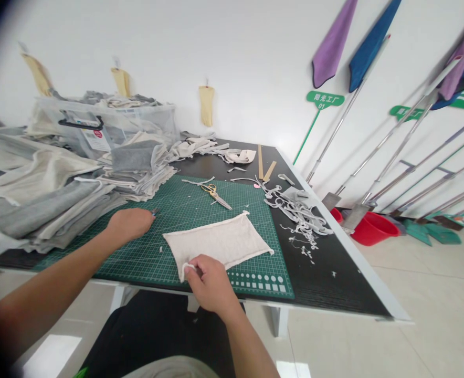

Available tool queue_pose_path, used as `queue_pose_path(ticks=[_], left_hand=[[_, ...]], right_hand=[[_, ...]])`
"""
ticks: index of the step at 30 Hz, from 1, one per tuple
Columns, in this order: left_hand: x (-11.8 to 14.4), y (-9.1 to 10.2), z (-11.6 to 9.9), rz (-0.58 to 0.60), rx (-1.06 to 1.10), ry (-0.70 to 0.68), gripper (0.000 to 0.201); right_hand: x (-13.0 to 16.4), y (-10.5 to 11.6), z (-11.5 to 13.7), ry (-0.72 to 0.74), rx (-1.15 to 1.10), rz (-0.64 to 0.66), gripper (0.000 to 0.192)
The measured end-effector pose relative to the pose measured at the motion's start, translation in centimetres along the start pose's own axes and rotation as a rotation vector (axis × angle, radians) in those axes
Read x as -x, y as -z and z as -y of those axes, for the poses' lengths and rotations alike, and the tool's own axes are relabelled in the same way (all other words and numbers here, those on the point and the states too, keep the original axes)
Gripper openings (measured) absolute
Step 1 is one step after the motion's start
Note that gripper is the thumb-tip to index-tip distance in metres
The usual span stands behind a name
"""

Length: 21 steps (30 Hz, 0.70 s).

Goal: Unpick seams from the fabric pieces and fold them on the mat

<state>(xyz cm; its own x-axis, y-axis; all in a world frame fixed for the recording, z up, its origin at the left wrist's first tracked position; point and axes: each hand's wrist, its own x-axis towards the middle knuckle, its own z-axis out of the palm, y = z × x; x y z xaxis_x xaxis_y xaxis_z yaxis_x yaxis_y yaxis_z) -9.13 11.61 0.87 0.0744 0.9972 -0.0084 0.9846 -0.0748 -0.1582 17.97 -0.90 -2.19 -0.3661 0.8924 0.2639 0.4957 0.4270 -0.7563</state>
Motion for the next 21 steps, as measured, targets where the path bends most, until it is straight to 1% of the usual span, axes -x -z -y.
queue_pose_path(ticks=[2,3,4,5,7,9,10,12,15,21], left_hand=[[1.5,1.0,-0.1,-0.046,0.013,0.023,0.05],[2.7,1.5,-0.4,-0.07,0.039,0.029,0.053],[4.2,1.9,-0.8,-0.1,0.15,0.009,0.052],[5.9,2.1,-1.5,-0.087,0.331,-0.048,0.05],[9.7,1.9,-3.3,0.03,0.707,-0.105,0.049],[13.3,0.9,-5.4,0.143,1.017,-0.098,0.045],[14.9,0.2,-6.4,0.195,1.139,-0.063,0.043],[17.0,-1.0,-8.0,0.306,1.287,-0.014,0.044],[18.2,-2.0,-9.2,0.369,1.372,0.028,0.043],[17.5,-2.0,-9.1,0.344,1.376,0.065,0.043]], right_hand=[[0.0,0.0,0.0,0.001,-0.001,0.0,0.016],[0.0,0.0,0.0,0.002,-0.004,0.0,0.016],[0.0,0.0,0.0,0.001,-0.009,0.0,0.016],[0.0,0.0,0.1,-0.002,-0.014,-0.001,0.016],[-0.1,0.1,0.2,-0.006,-0.021,-0.001,0.017],[-0.1,0.2,0.2,-0.005,-0.021,-0.001,0.017],[-0.1,0.2,0.3,-0.002,-0.019,0.0,0.016],[-0.2,0.3,0.3,0.004,-0.014,0.004,0.015],[-0.2,0.2,0.3,0.008,-0.01,0.018,0.014],[-0.1,0.1,0.2,0.021,-0.004,0.017,0.016]])
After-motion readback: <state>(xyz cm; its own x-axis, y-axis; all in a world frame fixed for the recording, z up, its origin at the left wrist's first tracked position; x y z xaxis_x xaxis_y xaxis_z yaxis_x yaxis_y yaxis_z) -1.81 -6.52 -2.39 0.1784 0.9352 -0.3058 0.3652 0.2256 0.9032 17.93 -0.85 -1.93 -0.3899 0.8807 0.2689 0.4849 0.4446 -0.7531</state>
